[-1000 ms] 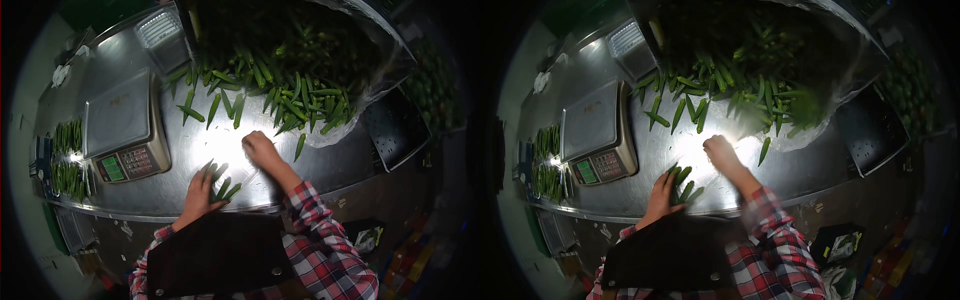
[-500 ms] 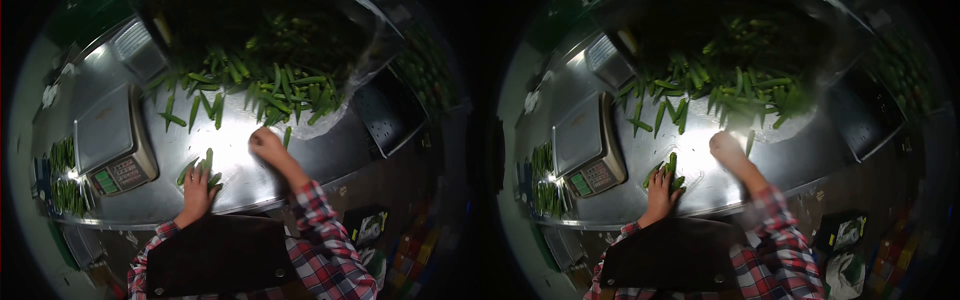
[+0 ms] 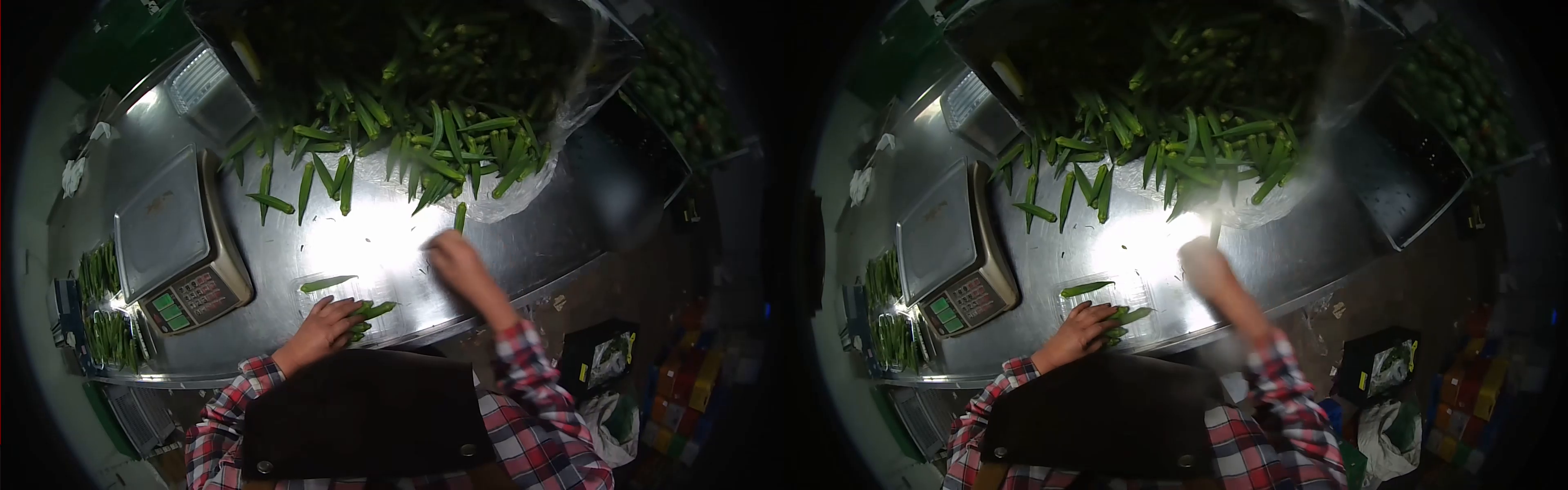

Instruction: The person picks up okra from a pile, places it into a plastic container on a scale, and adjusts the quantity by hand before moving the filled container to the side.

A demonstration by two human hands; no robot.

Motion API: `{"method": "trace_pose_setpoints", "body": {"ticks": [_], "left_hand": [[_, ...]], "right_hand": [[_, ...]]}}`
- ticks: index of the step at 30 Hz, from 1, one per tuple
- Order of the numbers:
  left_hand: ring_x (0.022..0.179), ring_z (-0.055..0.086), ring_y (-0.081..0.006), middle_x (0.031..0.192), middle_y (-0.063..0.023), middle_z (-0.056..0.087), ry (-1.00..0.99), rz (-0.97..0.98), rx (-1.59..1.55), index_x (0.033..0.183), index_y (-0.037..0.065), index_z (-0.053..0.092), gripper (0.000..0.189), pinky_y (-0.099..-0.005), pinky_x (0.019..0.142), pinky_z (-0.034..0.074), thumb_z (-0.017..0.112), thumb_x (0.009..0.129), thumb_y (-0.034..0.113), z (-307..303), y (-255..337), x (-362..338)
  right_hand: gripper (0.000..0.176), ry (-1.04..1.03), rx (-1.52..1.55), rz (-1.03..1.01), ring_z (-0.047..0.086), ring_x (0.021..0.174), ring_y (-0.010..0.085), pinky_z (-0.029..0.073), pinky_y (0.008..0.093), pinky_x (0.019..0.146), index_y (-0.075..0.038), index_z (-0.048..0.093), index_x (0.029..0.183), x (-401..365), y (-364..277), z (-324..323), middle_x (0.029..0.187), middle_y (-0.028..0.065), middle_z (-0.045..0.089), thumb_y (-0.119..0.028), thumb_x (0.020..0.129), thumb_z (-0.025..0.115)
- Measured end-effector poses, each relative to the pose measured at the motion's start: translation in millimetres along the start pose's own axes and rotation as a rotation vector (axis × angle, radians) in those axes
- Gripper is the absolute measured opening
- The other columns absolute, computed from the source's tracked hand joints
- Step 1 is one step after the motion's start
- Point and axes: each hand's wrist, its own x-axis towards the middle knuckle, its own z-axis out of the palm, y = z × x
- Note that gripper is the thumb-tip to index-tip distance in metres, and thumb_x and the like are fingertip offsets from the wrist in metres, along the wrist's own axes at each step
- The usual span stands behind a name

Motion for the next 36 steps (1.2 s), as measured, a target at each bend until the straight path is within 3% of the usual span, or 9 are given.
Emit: {"method": "trace_pose_setpoints", "body": {"ticks": [6, 9, 10, 12, 14, 20, 26, 32, 36], "left_hand": [[0.121, 0.042, -0.0254, 0.128, -0.0083, 0.047, 0.110, 0.047, 0.037, 0.114, 0.009, 0.055, 0.038, -0.0458, 0.101, 0.031, 0.062, 0.077, 0.011, 3, -3, -5], [0.116, 0.046, -0.0290, 0.122, -0.0127, 0.050, 0.335, -0.019, -0.013, 0.112, 0.006, 0.054, 0.035, -0.0436, 0.098, 0.035, 0.061, 0.078, 0.009, -19, -7, -6], [0.114, 0.047, -0.0304, 0.120, -0.0143, 0.051, 0.424, -0.057, -0.034, 0.112, 0.005, 0.054, 0.034, -0.0428, 0.097, 0.036, 0.060, 0.078, 0.008, -26, -12, -5], [0.108, 0.049, -0.0345, 0.115, -0.0179, 0.053, 0.586, -0.239, -0.031, 0.111, 0.002, 0.054, 0.033, -0.0408, 0.093, 0.039, 0.059, 0.078, 0.005, -37, -33, 3], [0.112, 0.046, -0.0361, 0.120, -0.0198, 0.049, 0.680, -0.371, 0.086, 0.115, 0.000, 0.050, 0.039, -0.0405, 0.096, 0.037, 0.060, 0.077, 0.005, -54, -60, 20], [0.126, 0.033, -0.0347, 0.135, -0.0213, 0.036, 0.402, -0.686, 0.528, 0.132, 0.001, 0.035, 0.073, -0.0453, 0.102, 0.029, 0.069, 0.070, 0.018, -90, -118, 58], [0.091, 0.054, -0.0317, 0.102, -0.0175, 0.052, 0.210, -0.658, 0.521, 0.115, 0.002, 0.052, 0.055, -0.0423, 0.083, 0.043, 0.072, 0.065, 0.018, -96, -119, 48], [0.100, 0.048, -0.0379, 0.113, -0.0236, 0.047, 0.688, -0.690, 0.339, 0.124, -0.002, 0.042, 0.068, -0.0428, 0.092, 0.040, 0.071, 0.065, 0.018, -67, -129, 49], [0.102, 0.045, -0.0386, 0.114, -0.0233, 0.047, 0.582, -0.826, 0.254, 0.131, -0.002, 0.032, 0.080, -0.0415, 0.092, 0.040, 0.071, 0.064, 0.018, -76, -137, 63]], "right_hand": [[0.009, -0.143, -0.131, -0.481, 0.051, 0.082, 0.0261, 0.042, 0.0377, 0.075, -0.004, 0.060, 0.079, 78, -31, 75, 0.080, 0.0096, 0.054, -0.005, 0.070, 0.057], [0.013, -0.605, -0.786, -0.133, 0.059, 0.067, 0.0280, 0.047, 0.0389, 0.076, -0.006, 0.063, 0.075, 36, -9, -16, 0.074, 0.0113, 0.062, -0.013, 0.074, 0.052], [0.014, -0.226, -0.590, -0.064, 0.063, 0.074, 0.0321, 0.051, 0.0445, 0.070, -0.005, 0.067, 0.079, -1, 14, -64, 0.075, 0.0150, 0.064, -0.005, 0.070, 0.055], [0.011, -0.226, -0.950, 0.433, 0.061, 0.073, 0.0310, 0.049, 0.0423, 0.065, -0.005, 0.064, 0.072, -22, 26, -148, 0.075, 0.0151, 0.063, -0.008, 0.076, 0.053], [0.008, 0.088, -1.045, 0.435, 0.059, 0.078, 0.0331, 0.046, 0.0428, 0.068, -0.001, 0.062, 0.073, -35, 8, -185, 0.079, 0.0155, 0.062, -0.005, 0.077, 0.057], [0.030, 0.294, -0.124, 0.490, 0.059, 0.083, 0.0364, 0.047, 0.0435, 0.071, 0.000, 0.055, 0.096, -14, 28, -60, 0.091, 0.0185, 0.060, -0.022, 0.078, 0.066], [0.030, 0.145, -0.286, 0.440, 0.058, 0.081, 0.0396, 0.046, 0.0447, 0.070, 0.002, 0.054, 0.089, 16, 27, -9, 0.088, 0.0216, 0.058, -0.024, 0.076, 0.066], [0.029, 0.163, 0.236, 0.336, 0.059, 0.082, 0.0428, 0.046, 0.0444, 0.072, 0.001, 0.045, 0.105, 61, -24, 16, 0.088, 0.0278, 0.059, -0.014, 0.082, 0.053], [0.046, 0.139, 0.195, 0.209, 0.058, 0.087, 0.0428, 0.046, 0.0442, 0.075, 0.004, 0.044, 0.106, 145, -70, 49, 0.090, 0.0307, 0.058, -0.032, 0.083, 0.059]]}}
